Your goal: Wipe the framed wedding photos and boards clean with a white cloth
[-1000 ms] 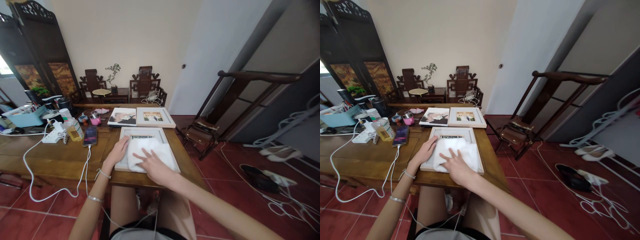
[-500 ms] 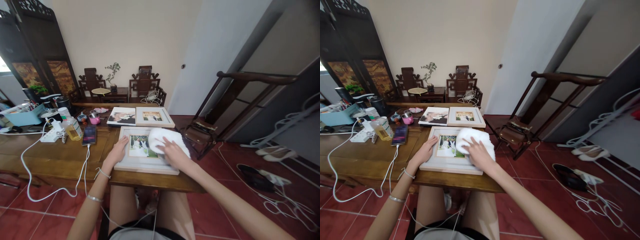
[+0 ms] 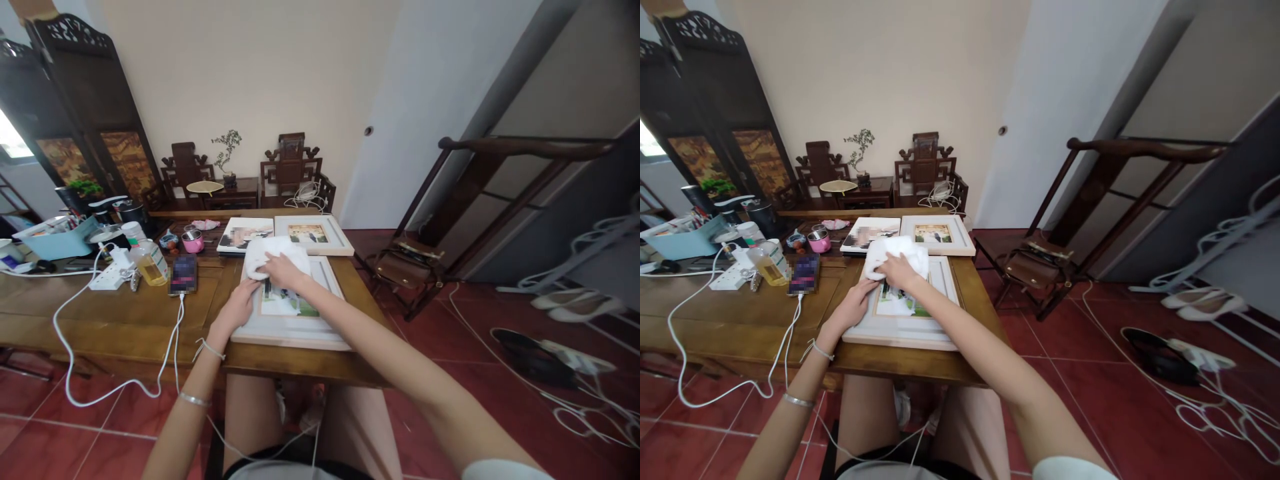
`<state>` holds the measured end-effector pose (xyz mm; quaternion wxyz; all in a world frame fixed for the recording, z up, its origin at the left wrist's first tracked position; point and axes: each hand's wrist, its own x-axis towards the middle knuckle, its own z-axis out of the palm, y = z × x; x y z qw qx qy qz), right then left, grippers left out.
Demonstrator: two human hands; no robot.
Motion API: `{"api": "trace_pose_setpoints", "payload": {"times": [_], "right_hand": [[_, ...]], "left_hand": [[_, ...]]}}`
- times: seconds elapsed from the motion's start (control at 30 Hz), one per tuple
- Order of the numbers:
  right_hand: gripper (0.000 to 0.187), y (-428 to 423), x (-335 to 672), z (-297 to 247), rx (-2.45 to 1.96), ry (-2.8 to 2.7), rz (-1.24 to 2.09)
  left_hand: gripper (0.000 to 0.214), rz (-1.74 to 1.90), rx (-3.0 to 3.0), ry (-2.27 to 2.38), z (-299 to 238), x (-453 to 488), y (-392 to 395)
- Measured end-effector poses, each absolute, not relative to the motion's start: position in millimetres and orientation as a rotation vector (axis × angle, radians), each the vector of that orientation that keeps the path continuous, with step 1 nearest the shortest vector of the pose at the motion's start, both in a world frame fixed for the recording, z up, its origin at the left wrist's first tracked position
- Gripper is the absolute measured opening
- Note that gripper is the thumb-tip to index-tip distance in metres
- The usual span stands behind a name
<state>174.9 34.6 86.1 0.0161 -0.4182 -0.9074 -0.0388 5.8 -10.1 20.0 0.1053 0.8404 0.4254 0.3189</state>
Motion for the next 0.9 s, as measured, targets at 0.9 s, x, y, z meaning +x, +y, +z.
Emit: {"api": "trace_pose_setpoints", "payload": {"times": [0.9], "right_hand": [[0.066,-133.3,306.0,106.8,-1.519,-2.801,0.241]], "left_hand": [[0.057,0.977,2.516,1.219,14.2,2.0,-11.0]]}}
